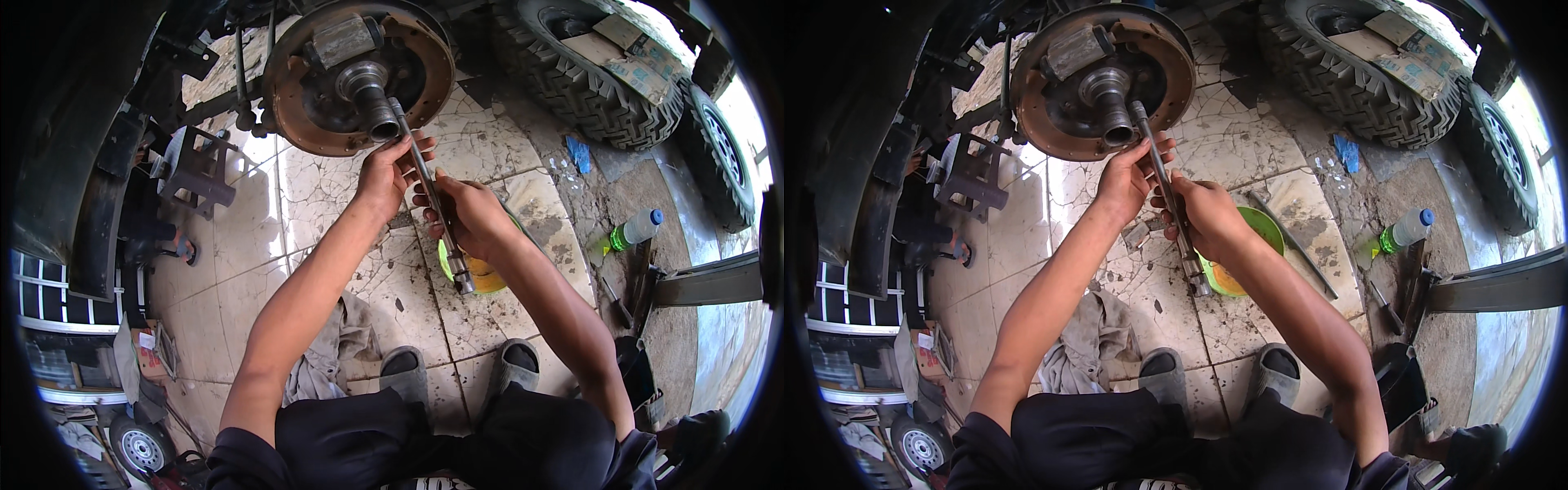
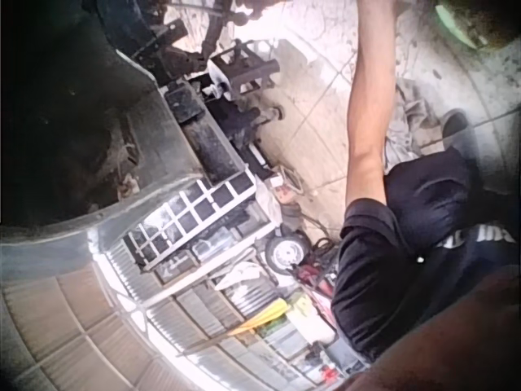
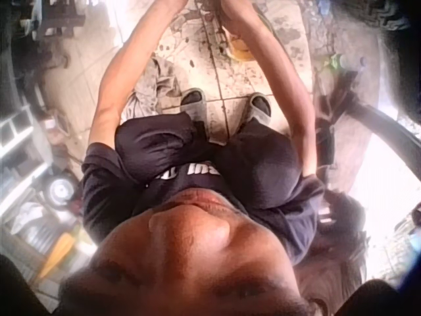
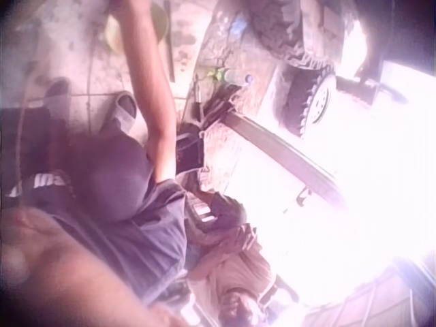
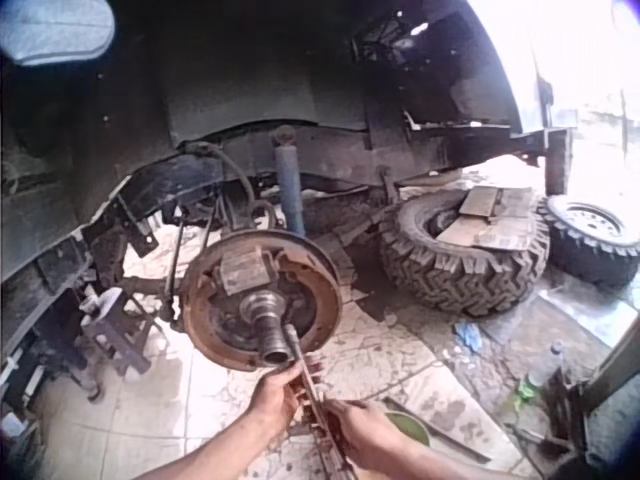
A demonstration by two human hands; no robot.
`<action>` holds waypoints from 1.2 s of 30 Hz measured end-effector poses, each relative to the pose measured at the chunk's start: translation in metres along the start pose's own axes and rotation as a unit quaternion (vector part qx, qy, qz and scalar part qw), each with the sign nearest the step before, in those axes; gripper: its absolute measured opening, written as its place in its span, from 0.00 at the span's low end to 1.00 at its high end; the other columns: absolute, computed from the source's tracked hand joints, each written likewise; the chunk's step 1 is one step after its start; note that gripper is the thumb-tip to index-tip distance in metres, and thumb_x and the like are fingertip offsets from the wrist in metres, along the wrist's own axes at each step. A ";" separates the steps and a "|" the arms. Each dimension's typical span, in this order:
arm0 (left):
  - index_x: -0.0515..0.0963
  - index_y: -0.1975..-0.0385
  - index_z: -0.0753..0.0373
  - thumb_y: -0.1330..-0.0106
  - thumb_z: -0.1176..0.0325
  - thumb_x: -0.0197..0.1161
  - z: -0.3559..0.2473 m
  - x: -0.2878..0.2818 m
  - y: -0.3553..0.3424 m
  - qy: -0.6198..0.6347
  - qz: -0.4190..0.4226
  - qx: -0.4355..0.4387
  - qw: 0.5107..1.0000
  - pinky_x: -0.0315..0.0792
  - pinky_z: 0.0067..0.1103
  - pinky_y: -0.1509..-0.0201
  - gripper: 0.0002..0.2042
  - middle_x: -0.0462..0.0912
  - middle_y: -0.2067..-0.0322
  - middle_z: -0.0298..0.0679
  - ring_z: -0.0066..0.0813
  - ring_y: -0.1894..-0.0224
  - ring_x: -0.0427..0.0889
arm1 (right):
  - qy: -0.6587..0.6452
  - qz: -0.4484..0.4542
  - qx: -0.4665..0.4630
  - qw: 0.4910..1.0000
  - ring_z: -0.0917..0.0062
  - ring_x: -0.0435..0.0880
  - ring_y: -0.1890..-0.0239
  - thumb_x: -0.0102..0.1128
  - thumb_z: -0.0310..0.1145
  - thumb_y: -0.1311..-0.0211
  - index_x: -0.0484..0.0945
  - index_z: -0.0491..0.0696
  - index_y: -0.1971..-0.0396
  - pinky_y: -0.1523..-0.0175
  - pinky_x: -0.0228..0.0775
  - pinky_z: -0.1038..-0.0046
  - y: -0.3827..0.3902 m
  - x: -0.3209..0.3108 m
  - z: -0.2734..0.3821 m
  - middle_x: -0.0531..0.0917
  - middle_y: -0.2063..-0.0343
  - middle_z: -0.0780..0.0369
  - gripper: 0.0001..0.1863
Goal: The person cleans a small metal component in a bowl of fluid and then uses a long socket wrench extension to install parts onto a vehicle's brake assembly hub.
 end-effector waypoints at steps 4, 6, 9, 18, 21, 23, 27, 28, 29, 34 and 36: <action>0.74 0.51 0.60 0.28 0.59 0.50 0.007 -0.005 -0.008 0.023 -0.011 0.022 0.999 0.73 0.27 0.51 0.14 0.84 0.56 0.40 0.29 0.55 0.82 | 0.021 -0.033 -0.027 0.999 0.78 0.77 0.75 0.62 0.30 0.35 0.72 0.39 0.65 0.77 0.68 0.76 -0.003 -0.002 -0.003 0.78 0.71 0.58 0.10; 0.74 0.51 0.60 0.27 0.57 0.48 0.006 -0.009 -0.015 -0.011 -0.093 0.071 0.993 0.74 0.27 0.53 0.15 0.84 0.57 0.40 0.29 0.54 0.82 | 0.032 -0.055 -0.041 0.997 0.78 0.77 0.75 0.62 0.30 0.35 0.73 0.39 0.66 0.77 0.67 0.76 -0.003 0.002 -0.005 0.78 0.71 0.58 0.10; 0.74 0.52 0.60 0.27 0.57 0.49 0.005 -0.001 -0.027 0.012 -0.100 0.082 0.992 0.75 0.27 0.55 0.14 0.85 0.58 0.39 0.28 0.55 0.82 | 0.084 -0.066 -0.089 0.990 0.78 0.76 0.76 0.62 0.30 0.35 0.73 0.40 0.66 0.77 0.66 0.77 -0.007 -0.010 -0.005 0.78 0.71 0.58 0.10; 0.75 0.52 0.58 0.29 0.58 0.54 0.007 -0.017 -0.046 0.093 -0.009 0.061 0.994 0.75 0.25 0.55 0.13 0.85 0.59 0.37 0.27 0.57 0.83 | 0.069 -0.003 -0.002 0.998 0.74 0.82 0.69 0.51 0.33 0.28 0.72 0.36 0.62 0.67 0.79 0.72 -0.008 0.001 0.005 0.80 0.70 0.57 0.13; 0.75 0.53 0.57 0.29 0.56 0.56 0.006 -0.007 -0.041 0.098 0.017 0.044 0.994 0.73 0.24 0.54 0.14 0.85 0.58 0.37 0.26 0.59 0.83 | 0.110 -0.021 -0.027 0.993 0.71 0.85 0.63 0.56 0.32 0.32 0.72 0.33 0.61 0.58 0.84 0.66 -0.008 -0.004 0.009 0.80 0.70 0.57 0.14; 0.75 0.53 0.57 0.30 0.56 0.57 0.005 -0.002 -0.043 0.069 -0.024 0.047 0.996 0.72 0.24 0.54 0.14 0.85 0.58 0.37 0.26 0.59 0.82 | 0.139 -0.063 -0.065 0.986 0.72 0.84 0.65 0.59 0.32 0.34 0.72 0.32 0.62 0.64 0.83 0.68 -0.007 0.000 0.005 0.79 0.70 0.57 0.15; 0.75 0.54 0.56 0.31 0.55 0.59 0.005 0.001 -0.047 0.028 -0.053 0.052 0.997 0.71 0.25 0.55 0.14 0.85 0.57 0.37 0.26 0.60 0.82 | 0.152 -0.041 -0.060 0.986 0.77 0.78 0.75 0.61 0.32 0.35 0.74 0.34 0.63 0.74 0.72 0.75 -0.018 -0.014 0.007 0.78 0.72 0.59 0.14; 0.75 0.54 0.56 0.31 0.55 0.59 0.005 -0.001 -0.047 0.028 -0.043 0.056 0.997 0.71 0.25 0.55 0.13 0.85 0.58 0.37 0.26 0.60 0.82 | 0.125 -0.050 -0.056 0.989 0.78 0.76 0.77 0.61 0.32 0.35 0.74 0.35 0.64 0.76 0.69 0.76 -0.016 -0.009 0.008 0.78 0.73 0.60 0.13; 0.75 0.54 0.56 0.31 0.56 0.58 0.005 -0.003 -0.046 0.027 -0.034 0.061 0.997 0.72 0.26 0.55 0.13 0.85 0.58 0.38 0.26 0.61 0.82 | 0.097 -0.059 -0.052 0.992 0.79 0.73 0.79 0.62 0.32 0.35 0.74 0.36 0.64 0.77 0.65 0.77 -0.014 -0.006 0.008 0.77 0.74 0.60 0.12; 0.74 0.53 0.60 0.29 0.56 0.56 0.000 0.001 -0.039 -0.064 -0.090 0.083 0.990 0.76 0.23 0.66 0.15 0.84 0.64 0.39 0.27 0.69 0.83 | 0.143 -0.050 -0.079 0.985 0.82 0.70 0.80 0.64 0.34 0.36 0.75 0.38 0.64 0.78 0.63 0.78 -0.016 -0.007 0.005 0.76 0.76 0.64 0.13; 0.73 0.53 0.62 0.28 0.55 0.55 0.000 0.006 -0.034 -0.133 -0.180 0.135 0.965 0.76 0.22 0.71 0.16 0.82 0.67 0.39 0.27 0.73 0.83 | 0.192 -0.082 -0.110 0.972 0.84 0.71 0.80 0.65 0.35 0.37 0.74 0.39 0.65 0.79 0.63 0.78 -0.020 -0.014 0.000 0.75 0.77 0.64 0.14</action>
Point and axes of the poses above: each hand's wrist, its own y-axis away from the middle knuckle, its own x-axis out of the palm, z = x × y, the point moved 1 cm from there along -y, towards the middle knuckle
